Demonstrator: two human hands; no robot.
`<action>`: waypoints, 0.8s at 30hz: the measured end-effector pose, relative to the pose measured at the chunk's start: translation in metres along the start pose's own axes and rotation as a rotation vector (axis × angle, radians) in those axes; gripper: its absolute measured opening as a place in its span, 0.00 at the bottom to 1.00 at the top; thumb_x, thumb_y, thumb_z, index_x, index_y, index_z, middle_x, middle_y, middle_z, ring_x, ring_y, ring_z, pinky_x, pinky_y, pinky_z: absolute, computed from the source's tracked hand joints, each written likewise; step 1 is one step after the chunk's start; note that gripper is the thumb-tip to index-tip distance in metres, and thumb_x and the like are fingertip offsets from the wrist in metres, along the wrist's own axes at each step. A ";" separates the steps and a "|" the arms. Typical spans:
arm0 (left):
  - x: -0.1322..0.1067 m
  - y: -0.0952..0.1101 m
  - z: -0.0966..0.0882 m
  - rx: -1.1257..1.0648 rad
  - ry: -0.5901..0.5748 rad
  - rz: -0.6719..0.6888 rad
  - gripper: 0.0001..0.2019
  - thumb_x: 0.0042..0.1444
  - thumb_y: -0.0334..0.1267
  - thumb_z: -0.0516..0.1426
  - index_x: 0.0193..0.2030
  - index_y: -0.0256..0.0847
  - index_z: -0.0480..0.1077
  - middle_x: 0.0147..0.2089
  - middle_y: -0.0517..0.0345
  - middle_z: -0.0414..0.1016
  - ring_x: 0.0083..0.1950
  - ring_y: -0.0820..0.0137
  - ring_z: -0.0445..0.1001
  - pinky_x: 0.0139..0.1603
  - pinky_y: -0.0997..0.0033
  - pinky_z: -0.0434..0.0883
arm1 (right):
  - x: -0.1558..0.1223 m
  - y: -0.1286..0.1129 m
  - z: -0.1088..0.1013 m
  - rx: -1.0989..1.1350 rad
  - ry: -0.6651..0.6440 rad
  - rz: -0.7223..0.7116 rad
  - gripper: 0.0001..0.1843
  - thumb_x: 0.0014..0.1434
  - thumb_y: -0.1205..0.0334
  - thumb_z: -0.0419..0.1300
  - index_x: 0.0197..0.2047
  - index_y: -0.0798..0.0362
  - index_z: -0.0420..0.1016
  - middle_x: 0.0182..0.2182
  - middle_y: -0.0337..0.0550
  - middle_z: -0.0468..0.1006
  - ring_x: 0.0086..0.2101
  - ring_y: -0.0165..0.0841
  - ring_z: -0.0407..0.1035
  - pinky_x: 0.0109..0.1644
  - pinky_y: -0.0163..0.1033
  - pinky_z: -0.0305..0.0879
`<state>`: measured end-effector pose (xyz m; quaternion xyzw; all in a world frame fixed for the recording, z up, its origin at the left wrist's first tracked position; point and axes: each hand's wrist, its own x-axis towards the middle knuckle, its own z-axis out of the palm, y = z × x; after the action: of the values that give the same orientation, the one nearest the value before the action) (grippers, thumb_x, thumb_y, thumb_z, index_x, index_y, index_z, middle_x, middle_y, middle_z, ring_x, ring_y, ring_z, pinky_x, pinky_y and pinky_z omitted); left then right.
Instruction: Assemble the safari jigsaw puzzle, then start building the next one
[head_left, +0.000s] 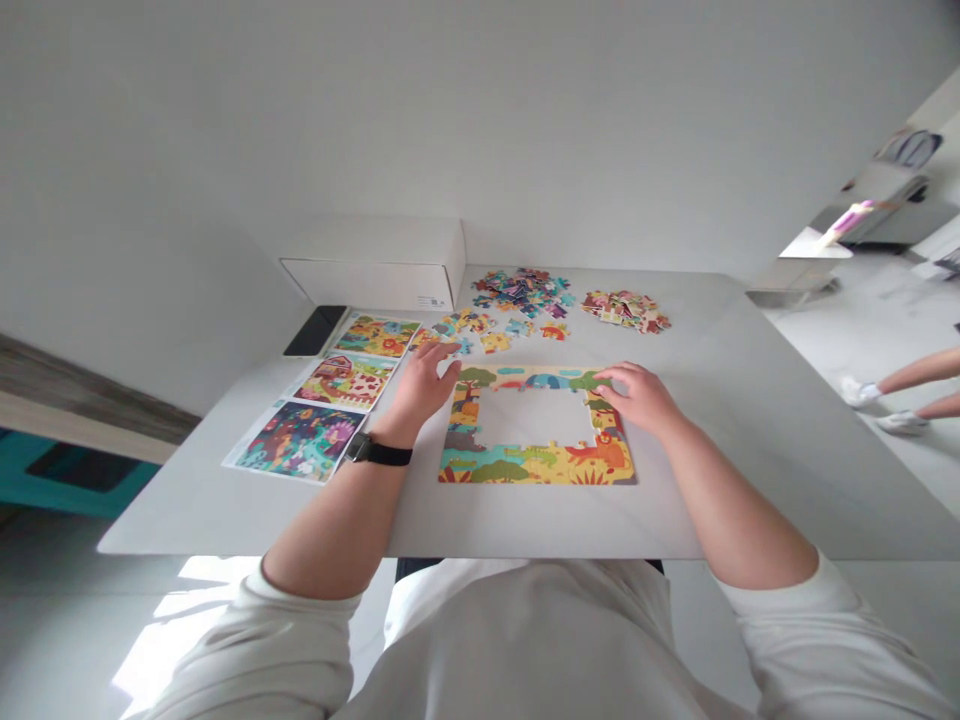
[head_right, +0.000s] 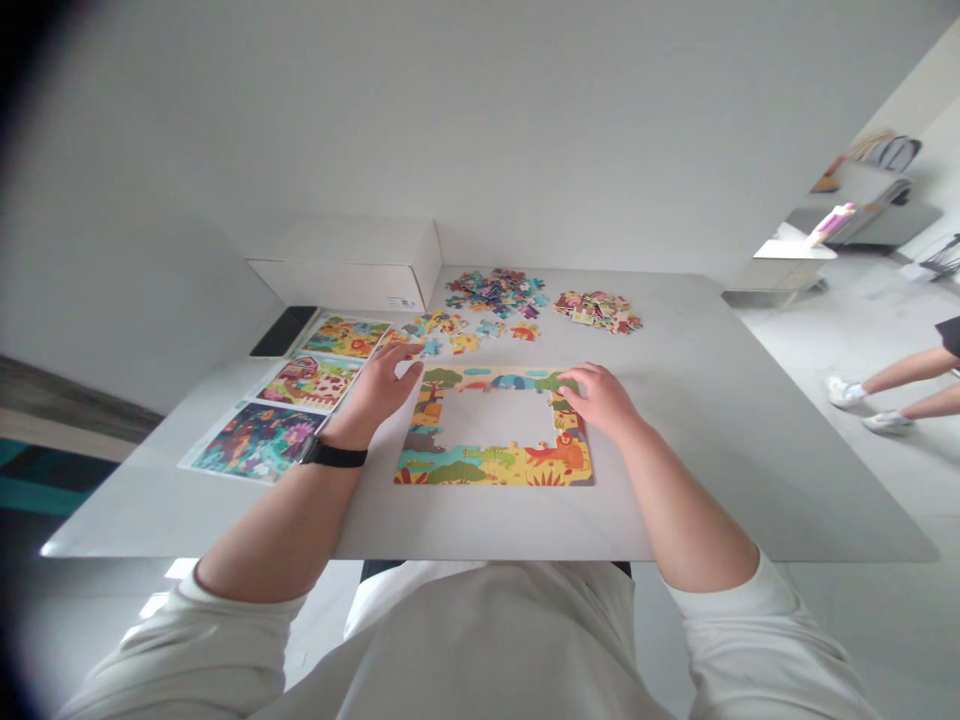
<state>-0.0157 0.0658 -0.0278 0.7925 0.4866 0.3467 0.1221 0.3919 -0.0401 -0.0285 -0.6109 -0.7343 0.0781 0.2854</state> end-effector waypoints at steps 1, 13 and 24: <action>0.000 0.001 0.000 -0.022 0.009 -0.017 0.18 0.70 0.42 0.56 0.60 0.41 0.80 0.59 0.46 0.82 0.55 0.60 0.82 0.64 0.58 0.76 | 0.000 0.000 0.000 0.000 0.014 0.004 0.09 0.66 0.60 0.65 0.47 0.46 0.87 0.47 0.47 0.87 0.49 0.45 0.81 0.61 0.52 0.75; -0.002 0.016 -0.007 -0.010 -0.013 -0.144 0.18 0.68 0.43 0.56 0.57 0.43 0.83 0.48 0.52 0.87 0.37 0.67 0.77 0.46 0.68 0.74 | 0.002 0.012 0.000 0.010 0.129 0.119 0.12 0.64 0.62 0.64 0.49 0.47 0.86 0.47 0.47 0.87 0.49 0.45 0.81 0.62 0.53 0.75; -0.001 0.014 -0.005 -0.014 -0.017 -0.118 0.20 0.68 0.45 0.56 0.58 0.42 0.83 0.48 0.52 0.86 0.32 0.69 0.73 0.42 0.70 0.72 | 0.007 0.025 0.000 0.094 0.250 0.248 0.18 0.62 0.63 0.64 0.55 0.49 0.84 0.49 0.49 0.87 0.48 0.43 0.82 0.60 0.53 0.77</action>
<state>-0.0097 0.0575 -0.0172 0.7645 0.5290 0.3356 0.1521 0.4124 -0.0273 -0.0383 -0.6879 -0.6077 0.0705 0.3906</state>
